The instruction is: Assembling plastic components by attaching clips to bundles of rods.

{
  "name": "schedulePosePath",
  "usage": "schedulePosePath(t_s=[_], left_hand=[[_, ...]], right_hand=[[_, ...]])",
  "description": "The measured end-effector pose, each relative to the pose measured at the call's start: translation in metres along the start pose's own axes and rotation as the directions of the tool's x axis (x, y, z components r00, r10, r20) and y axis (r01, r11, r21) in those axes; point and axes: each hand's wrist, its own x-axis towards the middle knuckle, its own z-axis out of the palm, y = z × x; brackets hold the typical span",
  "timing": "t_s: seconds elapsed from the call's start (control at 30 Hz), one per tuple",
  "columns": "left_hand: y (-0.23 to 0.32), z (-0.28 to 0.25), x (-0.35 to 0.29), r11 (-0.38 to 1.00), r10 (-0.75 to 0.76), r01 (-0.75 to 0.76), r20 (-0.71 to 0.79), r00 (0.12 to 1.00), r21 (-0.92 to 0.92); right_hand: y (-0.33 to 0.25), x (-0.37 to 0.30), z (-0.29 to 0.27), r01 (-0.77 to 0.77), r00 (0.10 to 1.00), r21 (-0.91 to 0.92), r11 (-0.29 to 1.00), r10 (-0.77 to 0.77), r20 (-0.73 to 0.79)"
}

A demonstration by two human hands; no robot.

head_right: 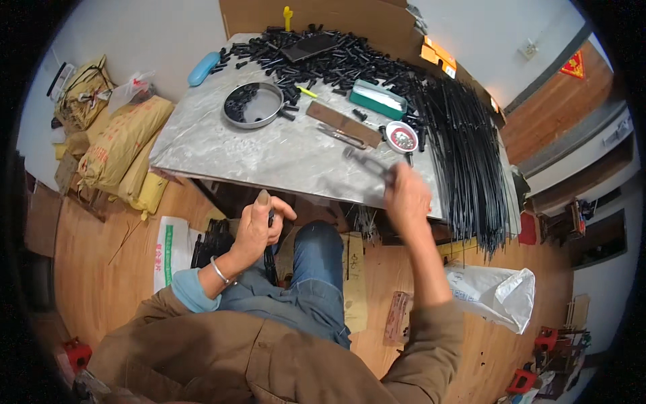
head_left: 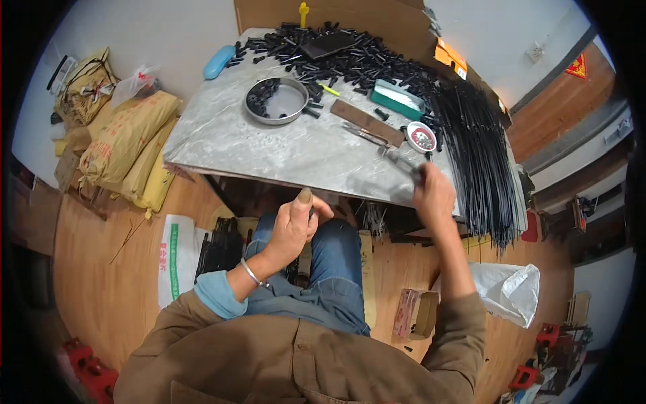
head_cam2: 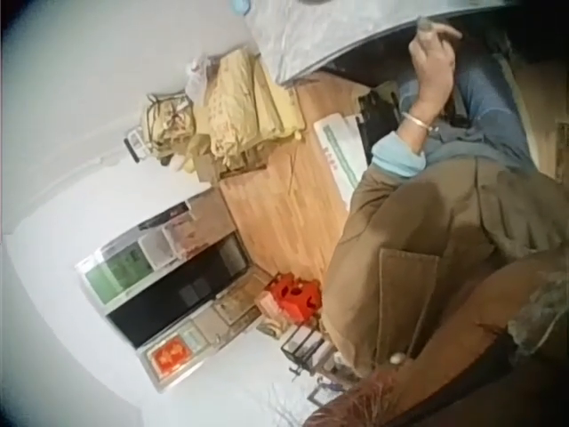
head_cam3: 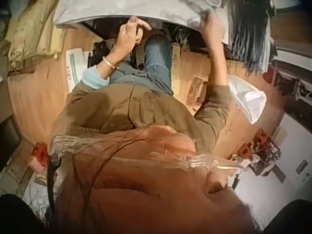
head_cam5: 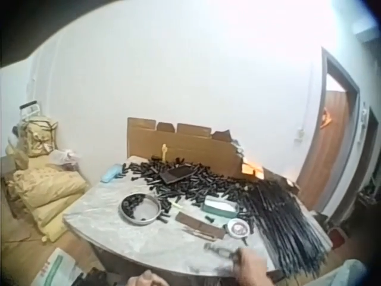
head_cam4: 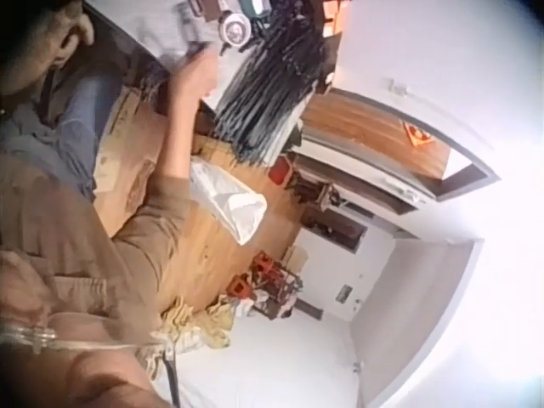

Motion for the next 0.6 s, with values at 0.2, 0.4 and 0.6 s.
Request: schedulePosePath(t_s=[0.2,0.4,0.6], left_hand=[[-0.004,-0.001,0.01,0.999,-0.042,0.042,0.022,0.999,-0.009],[-0.008,-0.008,0.025,0.995,-0.093,0.094,0.014,0.996,-0.026],[-0.013,-0.009,0.032,0.992,-0.118,0.12,0.035,0.992,-0.04]], right_hand=[[0.055,0.098,0.027,-0.212,0.958,-0.128,0.969,0.232,0.17],[0.066,0.118,0.044,-0.216,0.927,-0.259,0.941,0.281,0.248],[0.068,0.128,0.034,-0.314,0.914,-0.143,0.939,0.339,0.223]])
